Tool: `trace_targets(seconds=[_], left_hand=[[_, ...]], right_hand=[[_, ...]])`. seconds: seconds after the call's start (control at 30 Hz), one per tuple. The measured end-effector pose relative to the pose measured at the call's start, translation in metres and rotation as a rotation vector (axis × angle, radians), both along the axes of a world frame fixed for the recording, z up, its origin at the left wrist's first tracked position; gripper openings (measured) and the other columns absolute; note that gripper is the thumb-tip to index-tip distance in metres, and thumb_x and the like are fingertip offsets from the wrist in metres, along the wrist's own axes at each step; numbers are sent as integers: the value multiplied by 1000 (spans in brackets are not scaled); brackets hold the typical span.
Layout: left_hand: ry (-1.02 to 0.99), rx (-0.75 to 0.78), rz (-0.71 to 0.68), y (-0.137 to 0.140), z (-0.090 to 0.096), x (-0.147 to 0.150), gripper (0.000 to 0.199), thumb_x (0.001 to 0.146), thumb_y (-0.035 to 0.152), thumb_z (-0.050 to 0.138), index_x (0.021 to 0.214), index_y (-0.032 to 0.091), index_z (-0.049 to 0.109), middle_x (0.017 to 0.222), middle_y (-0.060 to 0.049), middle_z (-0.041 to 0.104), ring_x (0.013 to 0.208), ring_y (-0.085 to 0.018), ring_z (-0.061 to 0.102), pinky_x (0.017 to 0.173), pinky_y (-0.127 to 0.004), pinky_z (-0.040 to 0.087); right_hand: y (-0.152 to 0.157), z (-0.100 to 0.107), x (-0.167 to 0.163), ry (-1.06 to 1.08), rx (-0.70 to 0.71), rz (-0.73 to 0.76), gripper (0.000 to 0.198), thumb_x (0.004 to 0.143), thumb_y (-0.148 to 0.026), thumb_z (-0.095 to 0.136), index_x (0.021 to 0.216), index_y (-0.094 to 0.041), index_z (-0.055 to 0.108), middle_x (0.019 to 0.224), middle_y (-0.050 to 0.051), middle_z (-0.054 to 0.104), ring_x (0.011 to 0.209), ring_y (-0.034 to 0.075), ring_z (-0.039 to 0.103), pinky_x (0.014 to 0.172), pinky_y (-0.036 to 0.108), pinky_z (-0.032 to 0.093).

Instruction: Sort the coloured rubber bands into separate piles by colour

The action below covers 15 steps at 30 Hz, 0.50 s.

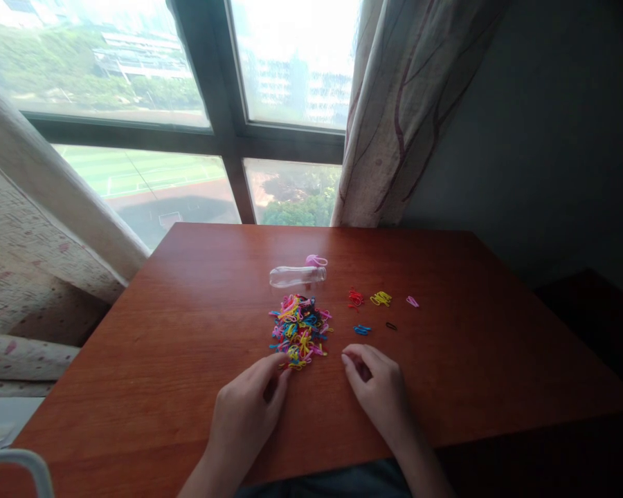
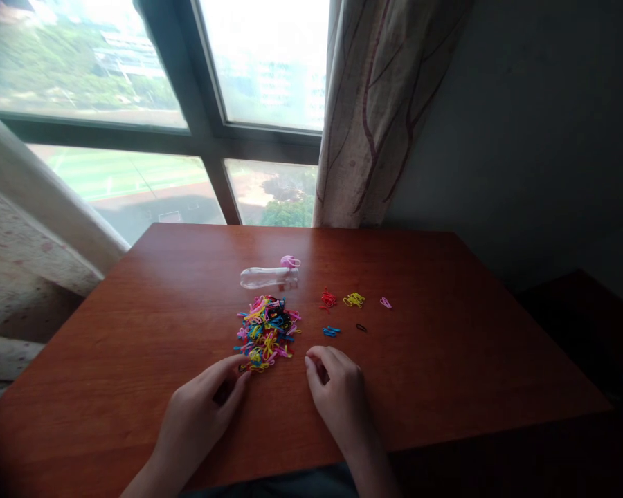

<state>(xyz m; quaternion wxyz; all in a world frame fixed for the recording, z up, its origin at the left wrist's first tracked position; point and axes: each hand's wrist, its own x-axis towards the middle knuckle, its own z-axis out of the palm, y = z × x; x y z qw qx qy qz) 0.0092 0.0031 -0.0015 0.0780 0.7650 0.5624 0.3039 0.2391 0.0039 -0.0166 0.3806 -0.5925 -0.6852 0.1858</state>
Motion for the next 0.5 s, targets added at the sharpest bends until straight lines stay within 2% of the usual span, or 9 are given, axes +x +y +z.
trace_targets(seconds=[0.13,0.3,0.5], left_hand=[[23,-8,-36,-2,2,1,18,93,27,49,96,24,66,84,2,76,70,-15,72,57,-22,52],[77,-17,-51,-1,0,2,19,93,26,49,101,25,66,89,2,77,74,-17,73,59,-24,53],[102,0,-54,-2,0,2,19,93,25,47,98,25,66,89,2,76,74,-17,73,62,-26,53]], right_hand=[[0,-2,1,-3,-2,13,13,92,-22,53,87,-21,65,76,1,67,66,15,61,61,24,44],[-1,-4,1,-11,3,19,13,92,-23,53,86,-21,64,75,1,66,65,15,61,61,24,44],[-1,1,0,-27,8,21,13,92,-22,53,86,-21,64,73,1,65,65,15,61,60,24,43]])
